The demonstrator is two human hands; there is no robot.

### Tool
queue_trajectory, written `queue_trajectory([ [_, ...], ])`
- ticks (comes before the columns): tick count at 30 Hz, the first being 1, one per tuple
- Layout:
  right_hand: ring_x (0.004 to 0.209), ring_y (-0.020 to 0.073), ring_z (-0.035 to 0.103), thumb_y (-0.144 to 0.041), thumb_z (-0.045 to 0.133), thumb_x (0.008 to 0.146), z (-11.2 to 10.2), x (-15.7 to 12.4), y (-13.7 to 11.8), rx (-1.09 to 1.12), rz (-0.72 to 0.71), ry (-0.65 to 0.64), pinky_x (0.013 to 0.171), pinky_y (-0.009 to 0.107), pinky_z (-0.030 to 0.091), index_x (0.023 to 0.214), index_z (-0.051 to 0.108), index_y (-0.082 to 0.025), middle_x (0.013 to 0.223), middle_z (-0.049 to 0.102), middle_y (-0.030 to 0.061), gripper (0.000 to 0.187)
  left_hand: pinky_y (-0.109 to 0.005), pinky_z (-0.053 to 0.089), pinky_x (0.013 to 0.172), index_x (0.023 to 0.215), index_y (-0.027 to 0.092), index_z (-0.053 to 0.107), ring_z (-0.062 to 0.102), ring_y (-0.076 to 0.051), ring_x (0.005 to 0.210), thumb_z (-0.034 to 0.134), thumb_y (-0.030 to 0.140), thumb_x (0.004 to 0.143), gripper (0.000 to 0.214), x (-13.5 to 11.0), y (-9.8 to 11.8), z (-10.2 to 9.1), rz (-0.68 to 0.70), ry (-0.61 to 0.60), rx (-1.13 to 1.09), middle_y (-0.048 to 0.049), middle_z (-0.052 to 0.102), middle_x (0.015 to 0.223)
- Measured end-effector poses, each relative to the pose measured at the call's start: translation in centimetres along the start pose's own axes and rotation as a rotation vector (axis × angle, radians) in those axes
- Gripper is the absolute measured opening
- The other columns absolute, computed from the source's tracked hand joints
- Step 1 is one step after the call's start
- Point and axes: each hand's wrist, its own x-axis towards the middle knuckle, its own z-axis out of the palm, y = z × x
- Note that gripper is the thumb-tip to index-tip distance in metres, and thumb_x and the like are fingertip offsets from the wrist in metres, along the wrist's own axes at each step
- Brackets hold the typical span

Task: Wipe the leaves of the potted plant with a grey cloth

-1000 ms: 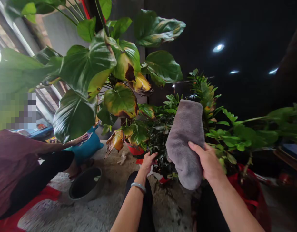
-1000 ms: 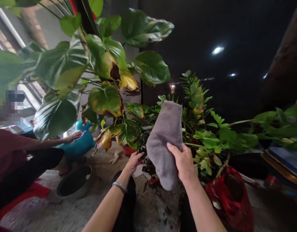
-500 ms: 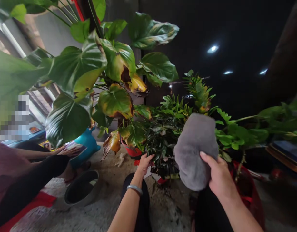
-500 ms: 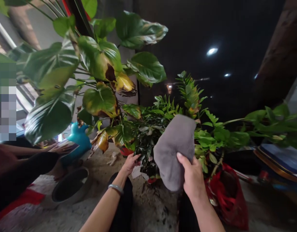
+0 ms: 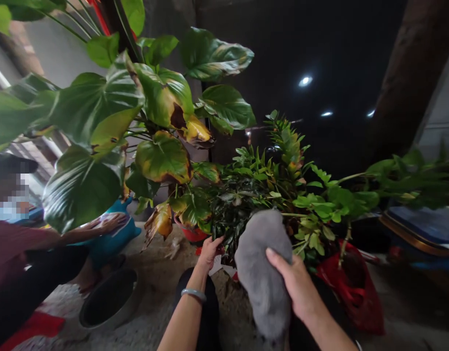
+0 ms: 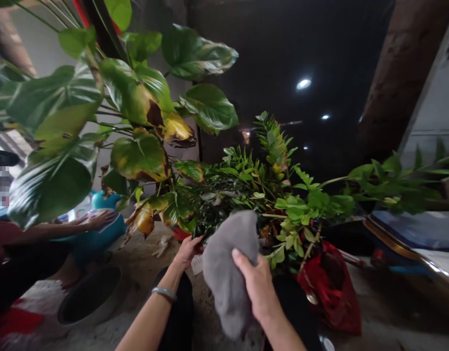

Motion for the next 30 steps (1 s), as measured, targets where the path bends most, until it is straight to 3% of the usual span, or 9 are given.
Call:
queue_trajectory([
  [4, 0.083, 0.0309, 0.070, -0.044, 0.075, 0.057, 0.4, 3.5, -3.0, 0.106, -0.056, 0.078, 0.072, 0.038, 0.055, 0.076, 0.071, -0.019, 0.080, 0.077, 0.0094, 0.032, -0.023, 0.033, 0.042, 0.053, 0.017, 0.050, 0.043, -0.008, 0.038, 0.081, 0.039, 0.044, 0.040, -0.3, 0.0, 0.3, -0.014, -0.023, 0.006, 0.0062, 0.046, 0.042],
  [7, 0.078, 0.0324, 0.071, -0.041, 0.074, 0.055, 1.0, 3.4, -0.6, 0.138, 0.104, 0.011, 0.068, 0.041, 0.056, 0.076, 0.071, -0.019, 0.073, 0.076, 0.0088, 0.030, -0.023, 0.033, 0.042, 0.053, 0.018, 0.049, 0.042, -0.008, 0.038, 0.079, 0.038, 0.047, 0.036, -0.4, 0.0, 0.3, -0.015, 0.001, 0.023, 0.0065, 0.045, 0.042],
  [11, 0.086, 0.0346, 0.069, -0.047, 0.076, 0.051, 0.7, -0.4, 2.8, -0.066, 0.222, -0.049, 0.072, 0.041, 0.055, 0.075, 0.073, -0.016, 0.076, 0.076, 0.0099, 0.039, -0.023, 0.033, 0.042, 0.055, 0.018, 0.050, 0.042, -0.008, 0.038, 0.076, 0.036, 0.050, 0.032, -0.3, -0.1, 0.1, -0.026, 0.026, 0.025, 0.0063, 0.045, 0.042],
  [14, 0.088, 0.0341, 0.069, -0.051, 0.077, 0.051, 0.4, -1.3, 0.9, -0.110, 0.049, -0.016, 0.074, 0.040, 0.054, 0.077, 0.073, -0.016, 0.080, 0.077, 0.0099, 0.043, -0.022, 0.034, 0.042, 0.056, 0.017, 0.052, 0.043, -0.009, 0.039, 0.074, 0.035, 0.052, 0.029, -0.2, -0.1, 0.0, -0.037, 0.007, 0.028, 0.0059, 0.046, 0.042],
  [17, 0.089, 0.0320, 0.068, -0.049, 0.077, 0.054, 0.9, 1.4, -3.2, -0.041, -0.183, 0.114, 0.078, 0.038, 0.052, 0.079, 0.073, -0.016, 0.083, 0.077, 0.0097, 0.042, -0.023, 0.034, 0.041, 0.055, 0.018, 0.051, 0.043, -0.009, 0.038, 0.073, 0.035, 0.050, 0.028, -0.2, -0.1, 0.0, -0.025, -0.006, 0.038, 0.0059, 0.046, 0.042],
  [19, 0.091, 0.0305, 0.068, -0.047, 0.075, 0.056, 1.6, 3.8, -4.7, 0.017, -0.221, 0.161, 0.079, 0.037, 0.052, 0.079, 0.072, -0.017, 0.084, 0.077, 0.0086, 0.038, -0.023, 0.034, 0.041, 0.054, 0.018, 0.050, 0.042, -0.009, 0.037, 0.072, 0.035, 0.049, 0.028, -0.2, -0.1, 0.0, -0.019, -0.003, 0.034, 0.0063, 0.045, 0.040],
  [21, 0.087, 0.0310, 0.069, -0.044, 0.075, 0.056, 2.4, 5.0, -4.1, 0.054, -0.162, 0.108, 0.074, 0.038, 0.054, 0.076, 0.071, -0.017, 0.080, 0.077, 0.0086, 0.034, -0.023, 0.034, 0.042, 0.054, 0.018, 0.051, 0.043, -0.009, 0.037, 0.072, 0.036, 0.049, 0.028, -0.3, -0.2, -0.1, -0.017, 0.000, 0.025, 0.0065, 0.044, 0.040],
  [27, 0.087, 0.0344, 0.069, -0.048, 0.073, 0.052, 1.8, -0.5, 3.0, -0.209, 0.122, -0.090, 0.071, 0.039, 0.054, 0.072, 0.074, -0.018, 0.076, 0.077, 0.0096, 0.036, -0.023, 0.036, 0.043, 0.057, 0.018, 0.054, 0.046, -0.009, 0.039, 0.074, 0.036, 0.045, 0.030, -0.4, 0.3, -0.5, -0.044, 0.000, 0.028, 0.0053, 0.050, 0.044],
  [30, 0.083, 0.0341, 0.070, -0.053, 0.073, 0.052, 0.7, -2.0, 1.5, -0.201, 0.038, -0.115, 0.071, 0.038, 0.054, 0.075, 0.075, -0.016, 0.079, 0.077, 0.0104, 0.043, -0.023, 0.035, 0.042, 0.056, 0.018, 0.053, 0.046, -0.009, 0.039, 0.074, 0.037, 0.046, 0.030, -0.3, 0.5, -0.3, -0.041, 0.002, 0.030, 0.0049, 0.050, 0.042],
])
